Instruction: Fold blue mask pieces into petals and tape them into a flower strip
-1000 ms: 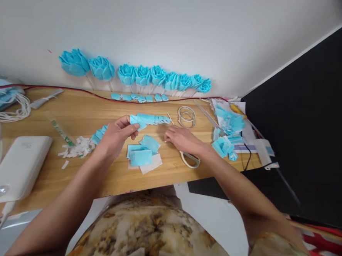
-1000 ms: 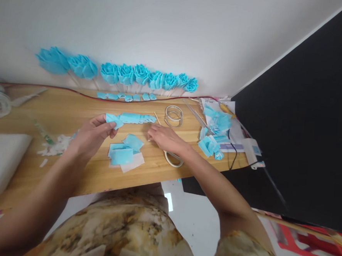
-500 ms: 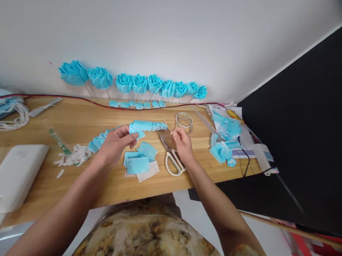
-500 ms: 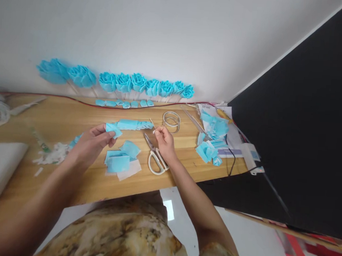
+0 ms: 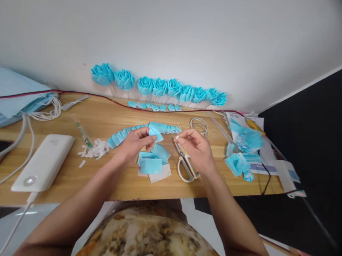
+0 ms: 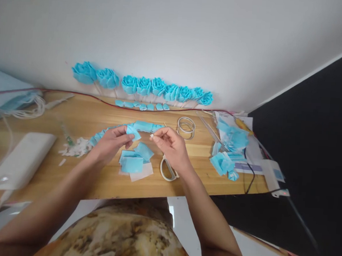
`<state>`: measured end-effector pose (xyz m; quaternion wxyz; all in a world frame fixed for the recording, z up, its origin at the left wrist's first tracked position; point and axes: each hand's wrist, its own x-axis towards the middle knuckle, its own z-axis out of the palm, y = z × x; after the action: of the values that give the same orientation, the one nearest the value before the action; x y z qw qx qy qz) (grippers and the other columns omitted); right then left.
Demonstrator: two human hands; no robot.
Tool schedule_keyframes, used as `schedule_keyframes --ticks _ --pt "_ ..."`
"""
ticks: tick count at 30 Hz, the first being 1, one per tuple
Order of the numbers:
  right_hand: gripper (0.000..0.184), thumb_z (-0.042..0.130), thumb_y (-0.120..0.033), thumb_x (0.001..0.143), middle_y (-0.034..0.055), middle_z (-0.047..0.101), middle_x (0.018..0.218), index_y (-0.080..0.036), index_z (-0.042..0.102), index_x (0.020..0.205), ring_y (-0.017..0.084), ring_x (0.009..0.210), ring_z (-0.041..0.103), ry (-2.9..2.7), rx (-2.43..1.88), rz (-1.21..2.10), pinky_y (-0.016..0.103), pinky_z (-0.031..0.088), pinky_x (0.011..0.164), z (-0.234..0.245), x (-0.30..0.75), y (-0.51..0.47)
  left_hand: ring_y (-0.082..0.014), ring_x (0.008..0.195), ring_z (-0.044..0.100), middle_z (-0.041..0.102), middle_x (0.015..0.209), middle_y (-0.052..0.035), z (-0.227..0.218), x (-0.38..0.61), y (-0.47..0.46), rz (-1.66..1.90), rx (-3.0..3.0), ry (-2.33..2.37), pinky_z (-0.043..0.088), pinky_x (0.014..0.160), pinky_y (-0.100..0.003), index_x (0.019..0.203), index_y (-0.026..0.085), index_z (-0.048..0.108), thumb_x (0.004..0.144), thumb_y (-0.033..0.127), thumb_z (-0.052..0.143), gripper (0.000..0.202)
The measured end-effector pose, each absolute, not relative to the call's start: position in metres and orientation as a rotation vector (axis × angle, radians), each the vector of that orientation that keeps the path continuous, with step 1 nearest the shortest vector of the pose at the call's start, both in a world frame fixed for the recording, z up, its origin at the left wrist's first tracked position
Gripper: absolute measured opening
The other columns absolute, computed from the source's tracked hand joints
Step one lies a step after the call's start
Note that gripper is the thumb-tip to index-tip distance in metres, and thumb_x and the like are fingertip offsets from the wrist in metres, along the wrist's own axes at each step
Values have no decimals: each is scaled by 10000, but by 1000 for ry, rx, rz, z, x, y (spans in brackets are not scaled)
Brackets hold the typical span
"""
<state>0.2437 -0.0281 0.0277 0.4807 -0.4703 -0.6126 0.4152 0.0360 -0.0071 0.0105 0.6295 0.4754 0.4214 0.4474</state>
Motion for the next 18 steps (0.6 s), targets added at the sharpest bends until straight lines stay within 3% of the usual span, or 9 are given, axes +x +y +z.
schedule_keyframes --ticks 8,12,18 --pt "73 559 -229 958 13 709 891 -241 628 937 173 848 663 -2154 -1144 551 311 498 784 53 232 -32 -81 507 417 495 543 39 9 36 -7 993 1107 990 335 504 -236 623 173 559 668 348 741 257" --pt "167 581 -179 922 7 725 921 -248 563 1074 185 865 688 -2266 -1236 505 298 493 760 59 227 -28 -81 507 403 476 553 43 8 37 -6 1014 1129 983 317 494 -239 606 182 522 662 359 729 278" --pt "195 568 -163 912 4 729 882 -249 550 1086 198 849 686 -2382 -1212 447 304 476 743 58 221 -18 -87 512 410 457 541 47 6 36 -6 1001 1169 985 303 498 -241 587 189 484 669 357 730 309"
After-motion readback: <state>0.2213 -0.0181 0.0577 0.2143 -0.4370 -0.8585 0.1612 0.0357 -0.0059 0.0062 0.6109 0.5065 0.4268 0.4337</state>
